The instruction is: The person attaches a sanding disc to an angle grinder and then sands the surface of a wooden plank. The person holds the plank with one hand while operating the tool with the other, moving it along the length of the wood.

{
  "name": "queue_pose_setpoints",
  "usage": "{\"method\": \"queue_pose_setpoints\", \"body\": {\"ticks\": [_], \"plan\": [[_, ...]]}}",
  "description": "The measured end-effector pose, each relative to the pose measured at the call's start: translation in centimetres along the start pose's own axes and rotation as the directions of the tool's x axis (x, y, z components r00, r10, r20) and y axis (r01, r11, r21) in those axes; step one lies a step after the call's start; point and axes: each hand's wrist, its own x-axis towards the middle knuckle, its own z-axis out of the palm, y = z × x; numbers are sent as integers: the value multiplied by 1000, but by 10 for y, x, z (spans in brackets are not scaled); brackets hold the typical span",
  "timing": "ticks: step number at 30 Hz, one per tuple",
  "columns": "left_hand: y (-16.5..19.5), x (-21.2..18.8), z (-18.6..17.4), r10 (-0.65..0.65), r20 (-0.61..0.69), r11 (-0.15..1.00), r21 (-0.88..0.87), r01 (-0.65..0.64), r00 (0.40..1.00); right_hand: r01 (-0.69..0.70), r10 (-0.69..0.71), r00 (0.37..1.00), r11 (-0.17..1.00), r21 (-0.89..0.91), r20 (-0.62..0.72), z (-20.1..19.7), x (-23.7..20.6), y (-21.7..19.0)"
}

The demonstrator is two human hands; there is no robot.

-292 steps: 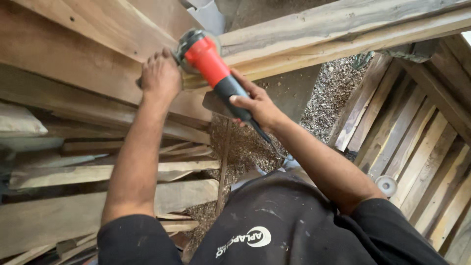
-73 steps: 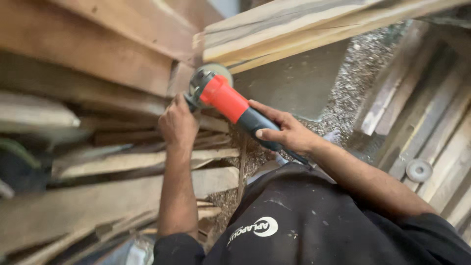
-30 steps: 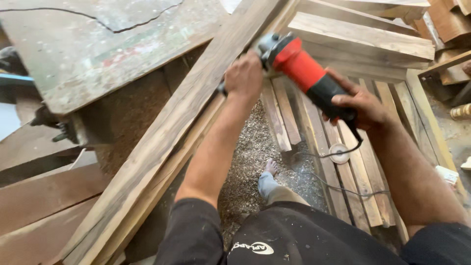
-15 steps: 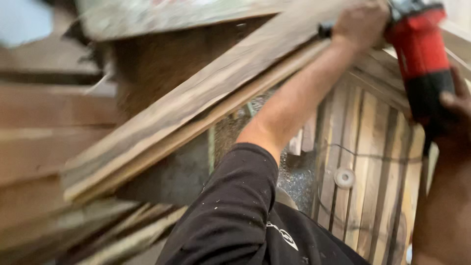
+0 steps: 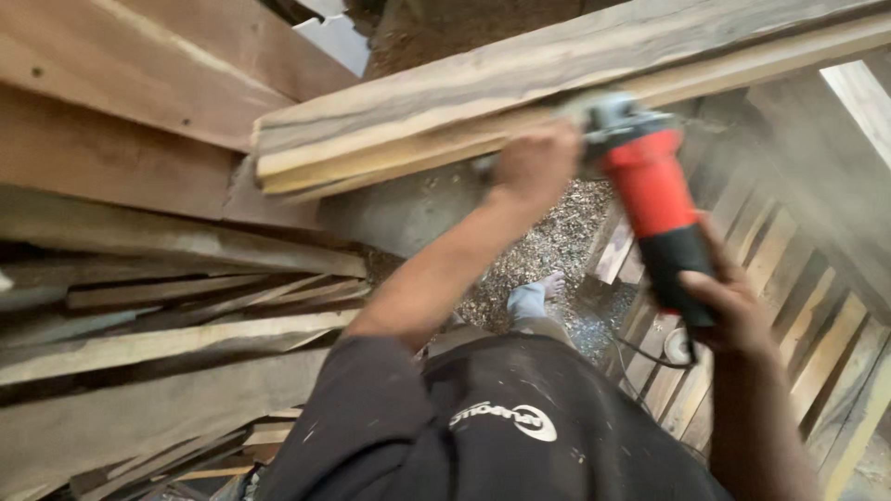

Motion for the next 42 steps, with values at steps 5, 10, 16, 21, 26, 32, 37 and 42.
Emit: {"method": "queue_pose_setpoints", "body": {"ticks": [5, 10, 16, 21, 26, 32, 37, 42], "plan": [[-114, -127, -115, -275, 24, 942, 204, 265, 961, -260, 285, 957, 928, -266, 58, 128, 22, 52], [-199, -227, -224, -520, 2, 773, 428, 469, 854, -249, 416, 829, 873, -420, 374, 254, 60, 100], [-236, -258, -257, -530, -176, 732, 398, 552, 830, -50, 425, 751, 799, -599, 505, 307, 79, 115], [-245, -227, -235, -464, -176, 761, 421, 493, 868, 98, 232, 756, 884, -457, 612, 290, 104, 113], [-199, -192, -198, -505, -75, 792, 355, 497, 860, 30, 240, 837, 877, -479, 492, 223, 93, 105], [-119, -108, -114, -306, 78, 875, 417, 248, 949, 41, 119, 947, 877, -479, 299, 100, 64, 72], [-11, 14, -23, -4, 165, 954, 297, -46, 986, 132, -115, 991, 915, -382, 68, -20, 40, 32], [112, 144, 87, 362, 242, 928, -7, -372, 900, 160, -180, 950, 982, -97, -256, -140, 40, 0]]}}
